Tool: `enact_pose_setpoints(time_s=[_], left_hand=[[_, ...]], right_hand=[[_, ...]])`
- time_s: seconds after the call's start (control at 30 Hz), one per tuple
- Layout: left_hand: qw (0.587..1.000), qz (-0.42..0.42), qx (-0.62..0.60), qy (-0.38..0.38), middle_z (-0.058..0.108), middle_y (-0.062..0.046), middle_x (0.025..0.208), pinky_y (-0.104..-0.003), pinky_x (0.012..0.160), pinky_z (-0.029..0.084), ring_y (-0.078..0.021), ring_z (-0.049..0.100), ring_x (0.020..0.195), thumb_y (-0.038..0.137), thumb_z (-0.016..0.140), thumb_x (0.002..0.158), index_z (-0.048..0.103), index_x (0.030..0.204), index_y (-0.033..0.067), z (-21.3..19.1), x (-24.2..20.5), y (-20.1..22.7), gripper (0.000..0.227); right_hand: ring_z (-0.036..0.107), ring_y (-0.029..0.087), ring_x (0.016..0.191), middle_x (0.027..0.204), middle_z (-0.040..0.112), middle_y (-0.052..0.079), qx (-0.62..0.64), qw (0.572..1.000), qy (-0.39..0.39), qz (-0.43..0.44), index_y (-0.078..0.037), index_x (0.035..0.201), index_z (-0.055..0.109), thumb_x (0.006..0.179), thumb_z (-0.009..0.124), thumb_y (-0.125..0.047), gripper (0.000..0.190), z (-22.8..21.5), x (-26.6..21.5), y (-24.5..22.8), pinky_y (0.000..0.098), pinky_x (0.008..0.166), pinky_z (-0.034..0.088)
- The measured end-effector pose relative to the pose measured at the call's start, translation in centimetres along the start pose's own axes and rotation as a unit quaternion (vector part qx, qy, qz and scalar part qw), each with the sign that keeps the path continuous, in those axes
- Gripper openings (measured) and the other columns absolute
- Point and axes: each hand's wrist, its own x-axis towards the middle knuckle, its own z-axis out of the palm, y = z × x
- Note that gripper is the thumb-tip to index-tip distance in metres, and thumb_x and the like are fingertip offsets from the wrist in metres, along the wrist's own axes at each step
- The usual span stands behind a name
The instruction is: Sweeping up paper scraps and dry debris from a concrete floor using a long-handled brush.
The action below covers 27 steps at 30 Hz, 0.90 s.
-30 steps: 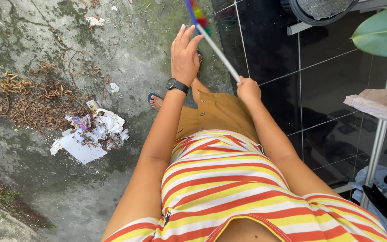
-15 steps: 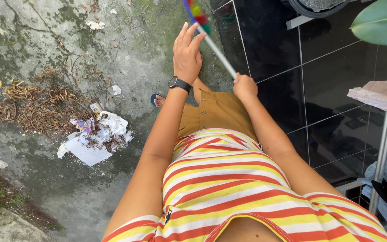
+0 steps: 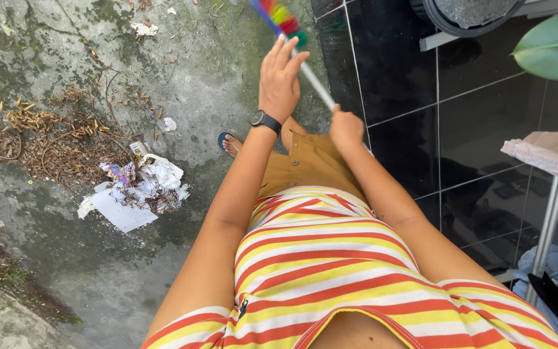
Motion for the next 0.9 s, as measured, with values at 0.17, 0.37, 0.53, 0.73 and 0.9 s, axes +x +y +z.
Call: enact_pose_setpoints(time_s=[0.17,0.37,0.53,0.73,0.9], left_hand=[[1.0,-0.004,0.007,-0.01,0.054,-0.011,0.149,-0.05,0.121,0.037,-0.0354,0.041,0.147,-0.008,0.057,0.087,0.07,0.124,0.0107,0.5,-0.7,-0.2,0.043],[0.999,-0.024,0.016,0.022,0.054,-0.01,0.149,-0.049,0.121,0.036,-0.0346,0.041,0.148,-0.007,0.056,0.089,0.07,0.124,0.0108,-1.1,0.1,-0.8,0.041],[0.997,-0.066,0.012,0.047,0.055,-0.01,0.148,-0.05,0.12,0.036,-0.0354,0.042,0.146,-0.004,0.058,0.089,0.07,0.124,0.0115,-2.1,-0.9,-1.7,0.041],[0.991,-0.114,0.006,0.063,0.053,-0.012,0.149,-0.05,0.12,0.035,-0.0375,0.04,0.147,0.0,0.063,0.091,0.07,0.124,0.0103,-3.2,-2.5,-2.0,0.036],[0.982,-0.171,0.014,0.078,0.053,-0.013,0.146,-0.051,0.117,0.035,-0.0373,0.041,0.144,0.007,0.069,0.087,0.069,0.122,0.0095,-4.4,-2.3,-2.5,0.035]], right_hand=[[0.074,0.034,0.089,0.093,0.076,0.013,0.022,0.99,-0.102,-0.095,-0.011,0.119,0.072,0.1,0.055,-0.023,0.029,-0.8,-0.2,-5.7,0.0483,0.076,0.056],[0.069,0.037,0.096,0.105,0.074,0.015,0.075,0.989,-0.095,-0.085,-0.029,0.128,0.072,0.096,0.063,-0.03,0.034,-8.1,-0.7,-6.8,0.0486,0.082,0.054],[0.071,0.039,0.085,0.096,0.074,0.018,0.046,0.994,-0.002,-0.1,-0.024,0.132,0.072,0.099,0.063,-0.026,0.034,-9.5,3.1,-5.3,0.0498,0.077,0.055],[0.074,0.028,0.065,0.075,0.072,0.014,-0.21,0.955,0.149,-0.146,-0.007,0.128,0.069,0.096,0.061,-0.011,0.033,-1.4,12.3,-8.6,0.0392,0.05,0.057],[0.075,0.033,0.077,0.084,0.075,0.015,-0.144,0.967,0.03,-0.208,-0.008,0.119,0.071,0.095,0.061,-0.014,0.026,1.5,10.9,-11.4,0.0436,0.062,0.058]])
